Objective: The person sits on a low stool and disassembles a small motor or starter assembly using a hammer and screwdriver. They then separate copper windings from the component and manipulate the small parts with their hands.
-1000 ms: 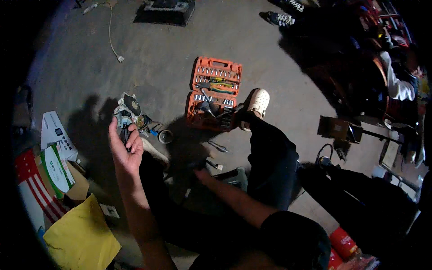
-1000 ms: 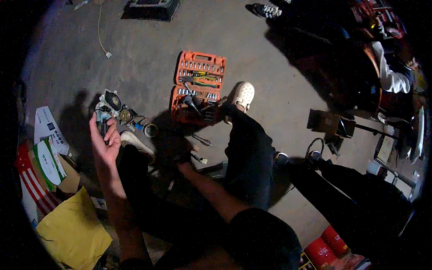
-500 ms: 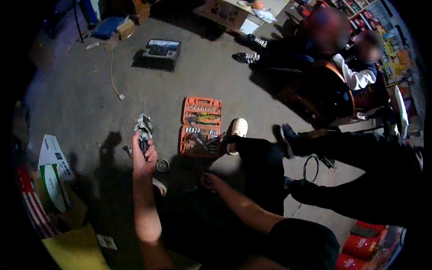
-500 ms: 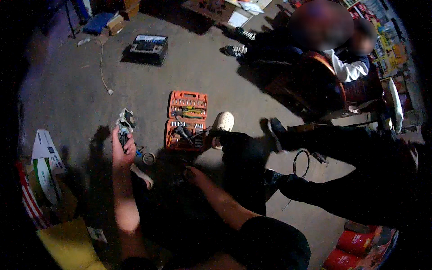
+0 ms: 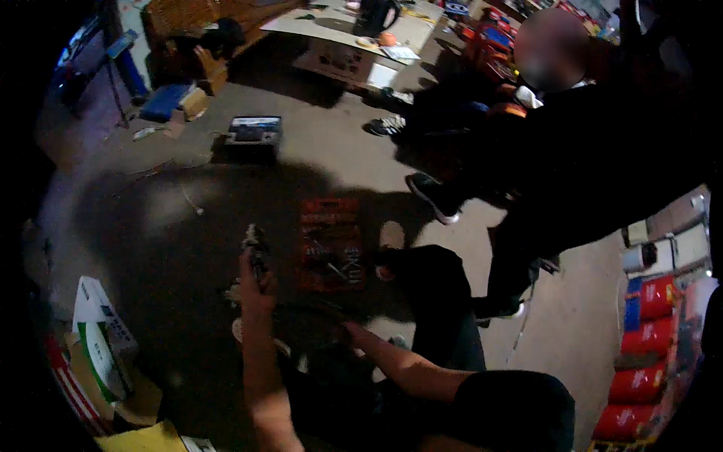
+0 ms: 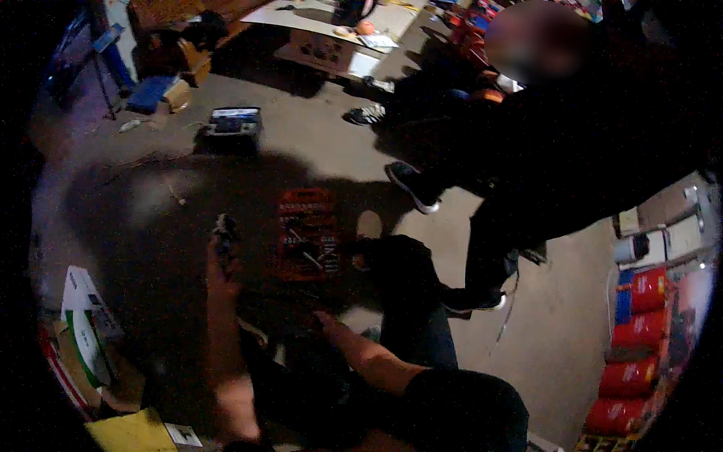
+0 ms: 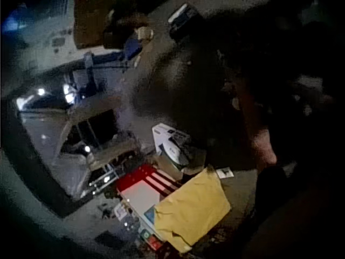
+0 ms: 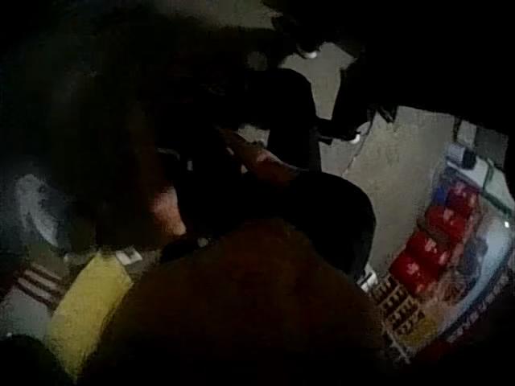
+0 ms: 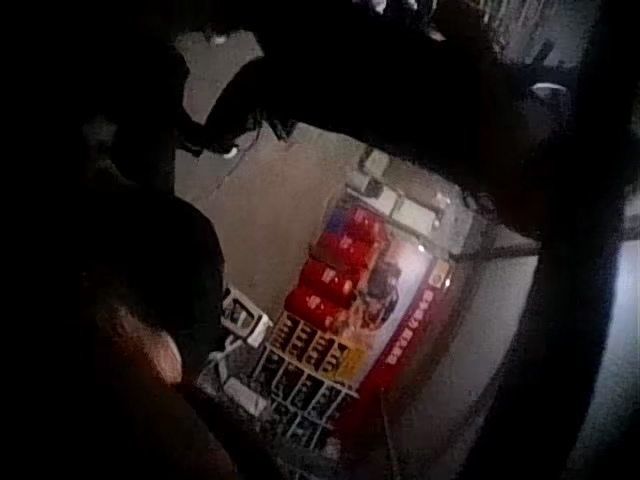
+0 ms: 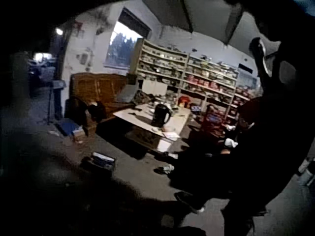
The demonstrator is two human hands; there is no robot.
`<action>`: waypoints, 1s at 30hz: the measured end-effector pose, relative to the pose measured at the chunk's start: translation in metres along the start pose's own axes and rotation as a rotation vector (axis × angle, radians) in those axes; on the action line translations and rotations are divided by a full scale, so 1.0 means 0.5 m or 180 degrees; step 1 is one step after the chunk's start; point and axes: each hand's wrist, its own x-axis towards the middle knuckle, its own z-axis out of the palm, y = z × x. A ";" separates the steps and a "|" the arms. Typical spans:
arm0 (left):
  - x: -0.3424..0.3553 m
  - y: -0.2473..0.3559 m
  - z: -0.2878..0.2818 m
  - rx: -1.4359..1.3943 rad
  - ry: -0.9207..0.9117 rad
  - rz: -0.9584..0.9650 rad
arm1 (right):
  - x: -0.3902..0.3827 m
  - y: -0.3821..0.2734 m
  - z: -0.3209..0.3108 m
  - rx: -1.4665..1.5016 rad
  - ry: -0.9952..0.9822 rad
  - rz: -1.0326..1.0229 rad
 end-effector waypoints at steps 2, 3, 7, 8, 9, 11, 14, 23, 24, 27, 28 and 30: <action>0.007 -0.008 -0.007 -0.0068 -0.0512 -0.0269 | -0.006 -0.010 -0.007 0.0013 0.0008 -0.0011; 0.008 -0.013 -0.015 -0.0098 -0.0751 -0.0417 | -0.010 -0.013 -0.006 -0.0002 -0.0003 -0.0003; 0.012 -0.013 -0.007 -0.0327 -0.0601 -0.0370 | -0.005 -0.039 0.008 -0.0110 -0.0098 -0.0036; 0.011 -0.016 -0.003 -0.0248 -0.0589 -0.0368 | -0.007 -0.044 0.008 -0.0119 -0.0113 -0.0047; 0.014 -0.019 0.001 -0.0169 -0.0568 -0.0357 | -0.008 -0.047 0.007 -0.0126 -0.0127 -0.0053; 0.009 -0.014 -0.003 -0.0111 -0.0804 -0.0397 | -0.011 -0.044 0.006 -0.0152 -0.0185 -0.0040; 0.025 -0.012 -0.013 -0.0192 -0.1256 -0.0525 | -0.020 -0.021 -0.004 -0.0211 -0.0235 0.0011; -0.008 -0.013 -0.007 0.0026 -0.1240 -0.0619 | -0.043 0.000 0.006 -0.0357 -0.0254 0.0263; -0.016 -0.008 -0.020 0.0031 -0.1143 -0.0612 | -0.047 0.000 0.016 -0.0405 -0.0292 0.0307; -0.004 -0.022 -0.007 -0.0016 -0.1421 -0.0797 | -0.047 0.000 -0.009 -0.0337 -0.0214 0.0276; -0.006 -0.021 -0.009 0.0061 -0.1378 -0.0763 | -0.047 0.002 -0.009 -0.0337 -0.0215 0.0285; -0.013 -0.019 -0.009 0.0195 -0.1357 -0.0763 | -0.050 0.004 -0.012 -0.0334 -0.0225 0.0292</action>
